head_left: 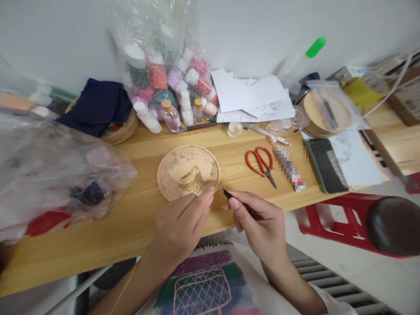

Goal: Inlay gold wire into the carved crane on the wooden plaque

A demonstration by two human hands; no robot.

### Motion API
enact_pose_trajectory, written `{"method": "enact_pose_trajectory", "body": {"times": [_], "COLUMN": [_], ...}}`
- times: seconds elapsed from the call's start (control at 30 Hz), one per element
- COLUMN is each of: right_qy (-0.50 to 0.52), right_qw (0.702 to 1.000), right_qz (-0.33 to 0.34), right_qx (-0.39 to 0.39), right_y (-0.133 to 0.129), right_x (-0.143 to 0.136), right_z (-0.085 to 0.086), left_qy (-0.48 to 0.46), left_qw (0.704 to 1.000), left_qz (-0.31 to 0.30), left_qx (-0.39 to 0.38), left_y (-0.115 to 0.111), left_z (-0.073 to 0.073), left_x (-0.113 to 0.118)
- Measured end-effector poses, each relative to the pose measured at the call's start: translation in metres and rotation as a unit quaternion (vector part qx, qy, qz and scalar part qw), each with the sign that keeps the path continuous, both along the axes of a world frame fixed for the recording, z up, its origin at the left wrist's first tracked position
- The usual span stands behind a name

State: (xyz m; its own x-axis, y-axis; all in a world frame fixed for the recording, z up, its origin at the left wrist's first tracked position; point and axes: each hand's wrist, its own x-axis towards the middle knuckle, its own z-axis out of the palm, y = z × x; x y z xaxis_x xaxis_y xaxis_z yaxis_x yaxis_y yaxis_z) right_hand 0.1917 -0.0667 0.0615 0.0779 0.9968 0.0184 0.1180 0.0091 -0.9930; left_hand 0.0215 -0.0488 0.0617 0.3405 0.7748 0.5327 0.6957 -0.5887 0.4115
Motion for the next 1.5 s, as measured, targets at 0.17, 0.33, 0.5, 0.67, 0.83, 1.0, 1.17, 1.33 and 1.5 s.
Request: {"method": "enact_pose_trajectory", "body": {"times": [0.17, 0.33, 0.5, 0.67, 0.83, 1.0, 1.17, 1.33, 1.5], "right_qy": [-0.01, -0.02, -0.051, -0.136, -0.201, -0.232, -0.245, -0.256, -0.258], "right_qw": [1.0, 1.0, 0.998, 0.989, 0.977, 0.967, 0.962, 0.959, 0.958], "right_qz": [-0.001, -0.012, -0.008, -0.006, 0.051, 0.102, 0.122, 0.125, 0.126], "right_qx": [0.005, 0.001, 0.019, 0.052, 0.044, 0.003, 0.0, 0.001, 0.016], "right_y": [-0.002, -0.003, -0.002, -0.003, -0.011, -0.02, -0.018, -0.016, -0.015], "right_x": [0.0, 0.001, 0.002, 0.003, 0.007, 0.01, 0.009, 0.008, 0.005], "right_z": [0.0, 0.0, 0.002, 0.006, -0.006, -0.022, -0.023, -0.021, -0.019], "left_qy": [0.02, 0.034, 0.04, 0.049, 0.077, 0.097, 0.08, -0.007, -0.111], "left_qw": [1.0, 0.999, 0.999, 0.999, 0.997, 0.993, 0.991, 0.982, 0.954], "left_qz": [0.01, 0.008, 0.011, 0.003, 0.001, 0.012, 0.001, -0.015, 0.006], "left_qx": [0.008, 0.007, 0.014, 0.009, -0.003, -0.068, -0.104, -0.189, -0.277], "left_y": [-0.001, -0.002, -0.002, -0.005, -0.018, -0.034, -0.038, -0.035, -0.031], "left_z": [0.001, 0.003, 0.002, -0.002, -0.014, -0.03, -0.037, -0.037, -0.03], "left_x": [0.001, 0.001, 0.002, 0.0, -0.004, -0.008, -0.011, -0.013, -0.012]}}
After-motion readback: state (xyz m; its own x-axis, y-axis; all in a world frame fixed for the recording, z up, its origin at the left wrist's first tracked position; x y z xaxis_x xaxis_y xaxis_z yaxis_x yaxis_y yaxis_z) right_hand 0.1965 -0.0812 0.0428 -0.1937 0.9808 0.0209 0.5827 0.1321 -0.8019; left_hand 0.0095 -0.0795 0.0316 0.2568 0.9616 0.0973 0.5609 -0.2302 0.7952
